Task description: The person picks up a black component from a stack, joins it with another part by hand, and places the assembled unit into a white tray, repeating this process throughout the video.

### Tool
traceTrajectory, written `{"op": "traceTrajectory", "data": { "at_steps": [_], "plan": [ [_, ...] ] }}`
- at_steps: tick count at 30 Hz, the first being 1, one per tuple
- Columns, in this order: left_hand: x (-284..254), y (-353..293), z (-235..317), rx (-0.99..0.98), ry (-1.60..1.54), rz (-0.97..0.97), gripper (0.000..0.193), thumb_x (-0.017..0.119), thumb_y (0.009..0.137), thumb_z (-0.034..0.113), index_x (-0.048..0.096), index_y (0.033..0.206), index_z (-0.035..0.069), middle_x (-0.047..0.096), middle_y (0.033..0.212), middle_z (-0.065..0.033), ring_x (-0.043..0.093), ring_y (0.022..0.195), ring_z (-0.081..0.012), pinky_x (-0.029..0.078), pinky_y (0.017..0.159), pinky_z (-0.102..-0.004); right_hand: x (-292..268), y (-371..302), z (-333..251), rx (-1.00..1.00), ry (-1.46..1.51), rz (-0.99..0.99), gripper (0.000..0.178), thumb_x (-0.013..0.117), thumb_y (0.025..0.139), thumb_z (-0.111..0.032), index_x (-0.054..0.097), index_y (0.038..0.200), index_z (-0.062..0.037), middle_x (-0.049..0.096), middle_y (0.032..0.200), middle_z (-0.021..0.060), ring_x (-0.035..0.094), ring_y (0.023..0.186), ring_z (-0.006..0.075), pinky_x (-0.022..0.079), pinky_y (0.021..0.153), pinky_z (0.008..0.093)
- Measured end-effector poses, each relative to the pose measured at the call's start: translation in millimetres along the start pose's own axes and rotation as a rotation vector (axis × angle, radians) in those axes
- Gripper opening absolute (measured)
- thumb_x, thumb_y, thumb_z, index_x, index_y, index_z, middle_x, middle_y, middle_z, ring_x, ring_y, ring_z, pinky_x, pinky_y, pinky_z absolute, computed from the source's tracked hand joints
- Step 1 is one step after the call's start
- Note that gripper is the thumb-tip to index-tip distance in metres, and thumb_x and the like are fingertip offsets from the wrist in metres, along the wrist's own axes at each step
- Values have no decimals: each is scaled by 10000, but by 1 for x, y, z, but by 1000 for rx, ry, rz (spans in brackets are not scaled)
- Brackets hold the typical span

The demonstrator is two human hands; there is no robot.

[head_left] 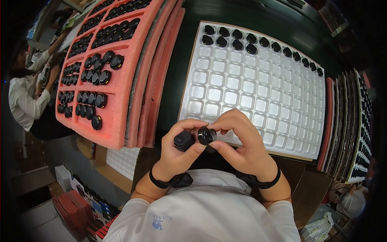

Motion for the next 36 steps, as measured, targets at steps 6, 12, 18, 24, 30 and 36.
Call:
{"op": "traceTrajectory", "data": {
  "at_steps": [6, 12, 18, 24, 30, 36],
  "plan": [
    [-5, 14, -35, -48, 17, -12, 311, 670, 833, 66, 541, 1104, -15, 591, 925, -33, 497, 744, -52, 423, 710, -201, -29, 22, 12, 45, -276, -47, 228, 657, 788, -25, 591, 1006, -13, 574, 911, 69, 523, 806, 179, 432, 714, 282],
    [0, 22, -57, -126, 158, -53, 271, 634, 829, -7, 563, 1089, 20, 577, 851, 0, 470, 691, -20, 409, 661, -182, -107, 53, 87, 283, -531, 91, 192, 648, 819, -90, 592, 984, -12, 595, 819, 35, 532, 736, 123, 438, 701, 263],
    [2, 25, -60, -151, 167, -100, 242, 625, 830, -20, 578, 1066, -3, 618, 881, -32, 543, 792, -60, 445, 753, -214, -196, 64, 154, 431, -752, 234, 213, 651, 821, -134, 601, 991, -15, 599, 806, 44, 534, 689, 141, 447, 652, 280],
    [0, 23, -61, -171, 159, -92, 222, 627, 843, 2, 579, 1059, -3, 619, 876, -29, 552, 798, -62, 451, 763, -216, -196, 70, 163, 479, -891, 263, 227, 653, 821, -155, 601, 984, -6, 602, 820, 69, 544, 687, 166, 455, 652, 294],
    [-1, 22, -62, -178, 167, -86, 210, 626, 846, 7, 582, 1051, -3, 619, 875, -30, 562, 816, -66, 457, 768, -220, -190, 73, 166, 443, -942, 243, 240, 651, 819, -149, 592, 1002, -6, 604, 856, 89, 569, 737, 197, 466, 687, 308],
    [5, 26, -61, -160, 101, -124, 191, 597, 851, -9, 586, 1041, -5, 624, 889, -42, 573, 823, -82, 465, 760, -223, -155, 77, 107, 50, -1160, 248, 249, 647, 808, -105, 583, 1032, -19, 591, 937, 111, 568, 835, 236, 462, 736, 314]
  ]
}}
Point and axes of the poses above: each hand's wrist, its own y-axis towards the middle knuckle, its own x-axis out of the palm, z = x × y, the point moved 10 cm from there along y, towards the middle knuckle
